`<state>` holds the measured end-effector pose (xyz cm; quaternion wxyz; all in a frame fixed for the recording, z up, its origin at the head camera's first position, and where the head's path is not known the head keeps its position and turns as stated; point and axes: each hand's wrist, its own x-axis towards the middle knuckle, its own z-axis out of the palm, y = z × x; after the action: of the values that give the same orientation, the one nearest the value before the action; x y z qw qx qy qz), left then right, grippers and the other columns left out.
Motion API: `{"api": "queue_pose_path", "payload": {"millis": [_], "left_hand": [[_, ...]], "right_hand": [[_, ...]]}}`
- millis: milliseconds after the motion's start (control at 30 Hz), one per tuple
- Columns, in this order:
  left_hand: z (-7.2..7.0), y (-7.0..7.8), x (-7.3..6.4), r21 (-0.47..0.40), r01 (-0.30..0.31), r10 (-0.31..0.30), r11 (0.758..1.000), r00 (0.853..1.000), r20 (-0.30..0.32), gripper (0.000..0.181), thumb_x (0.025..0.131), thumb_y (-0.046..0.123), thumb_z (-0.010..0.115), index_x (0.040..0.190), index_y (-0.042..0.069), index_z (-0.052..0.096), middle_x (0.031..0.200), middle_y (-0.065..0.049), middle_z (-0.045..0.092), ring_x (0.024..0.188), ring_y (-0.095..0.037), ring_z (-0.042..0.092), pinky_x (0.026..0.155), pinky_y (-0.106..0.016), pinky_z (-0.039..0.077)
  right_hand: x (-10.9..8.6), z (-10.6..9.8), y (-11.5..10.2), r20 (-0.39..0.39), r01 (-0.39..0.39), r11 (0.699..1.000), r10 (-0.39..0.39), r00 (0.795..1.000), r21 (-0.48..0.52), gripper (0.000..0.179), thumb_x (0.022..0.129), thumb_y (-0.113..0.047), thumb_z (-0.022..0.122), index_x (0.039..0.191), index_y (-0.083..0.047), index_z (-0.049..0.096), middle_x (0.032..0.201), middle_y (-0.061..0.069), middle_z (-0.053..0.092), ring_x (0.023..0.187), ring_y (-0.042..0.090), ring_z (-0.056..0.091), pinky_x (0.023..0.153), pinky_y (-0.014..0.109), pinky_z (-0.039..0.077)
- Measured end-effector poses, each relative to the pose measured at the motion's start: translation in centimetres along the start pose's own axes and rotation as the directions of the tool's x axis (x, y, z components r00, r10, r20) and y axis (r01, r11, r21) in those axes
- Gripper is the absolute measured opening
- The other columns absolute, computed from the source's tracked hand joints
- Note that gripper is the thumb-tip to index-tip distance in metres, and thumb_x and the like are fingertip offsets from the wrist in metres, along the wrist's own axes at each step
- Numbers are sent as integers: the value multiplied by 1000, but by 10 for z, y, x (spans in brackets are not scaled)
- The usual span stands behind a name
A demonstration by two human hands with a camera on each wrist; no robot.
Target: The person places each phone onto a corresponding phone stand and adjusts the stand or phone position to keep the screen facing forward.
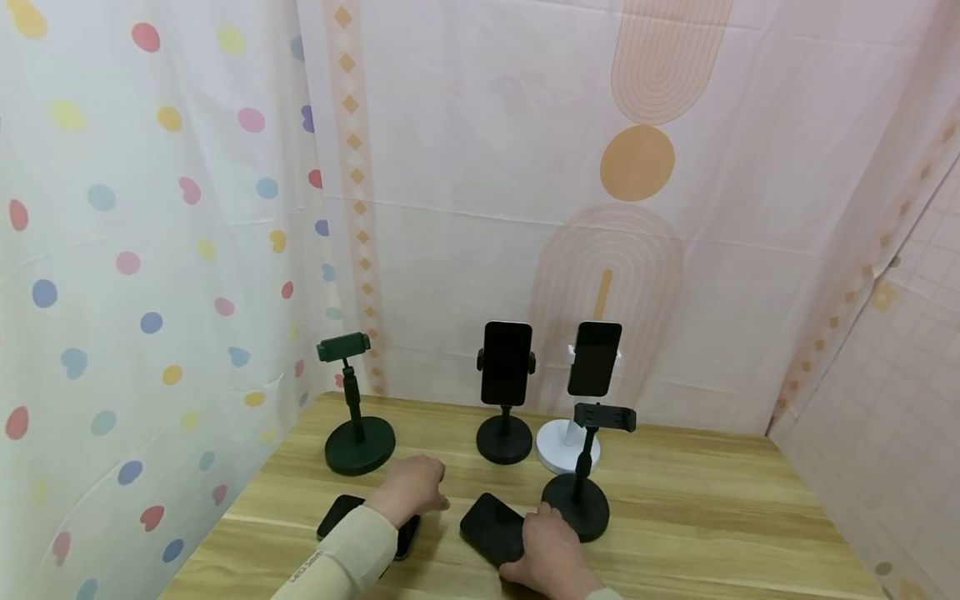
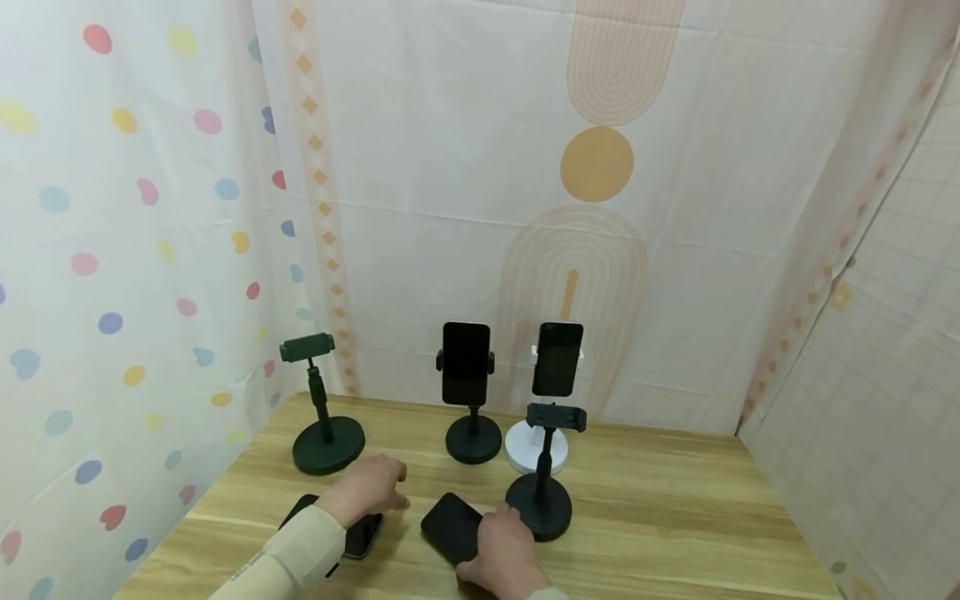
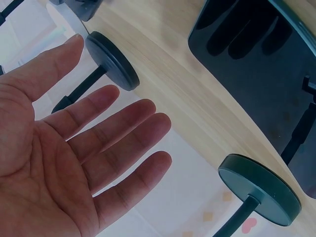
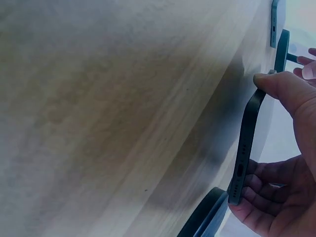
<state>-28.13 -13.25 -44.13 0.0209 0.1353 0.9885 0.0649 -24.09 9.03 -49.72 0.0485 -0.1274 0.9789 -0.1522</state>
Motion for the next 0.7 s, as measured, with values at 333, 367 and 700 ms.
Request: {"api": "queue_pose_path", "payload": {"millis": [333,367,700], "left_hand": [[3,1,3,9,2,-2,1000,1000,4,27,79,27,84,90,6,71,87,-6,68,77,-25,64,70,-46,54],[3,2,2,13,2,-2,1000,1000,5,27,79,27,84,90,7,70,86,-6,67,76,-25,64,70,-46,54],[4,6,3,11,-15,15,1000,1000,-4,27,78,26,85,91,6,71,88,-5,68,80,-25,65,72,-45,54]], "right_hand": [[-14,-4,10,-89,42,997,-37,995,58,63,67,-44,87,94,8,66,86,13,51,74,25,52,66,44,51],[-15,-4,11,-104,41,997,-35,994,58,64,66,-45,88,93,9,66,86,13,51,75,25,52,66,44,51],[-28,-8,19,-144,-84,989,101,984,119,77,66,-48,89,106,13,64,98,21,56,88,33,55,78,50,52]]}}
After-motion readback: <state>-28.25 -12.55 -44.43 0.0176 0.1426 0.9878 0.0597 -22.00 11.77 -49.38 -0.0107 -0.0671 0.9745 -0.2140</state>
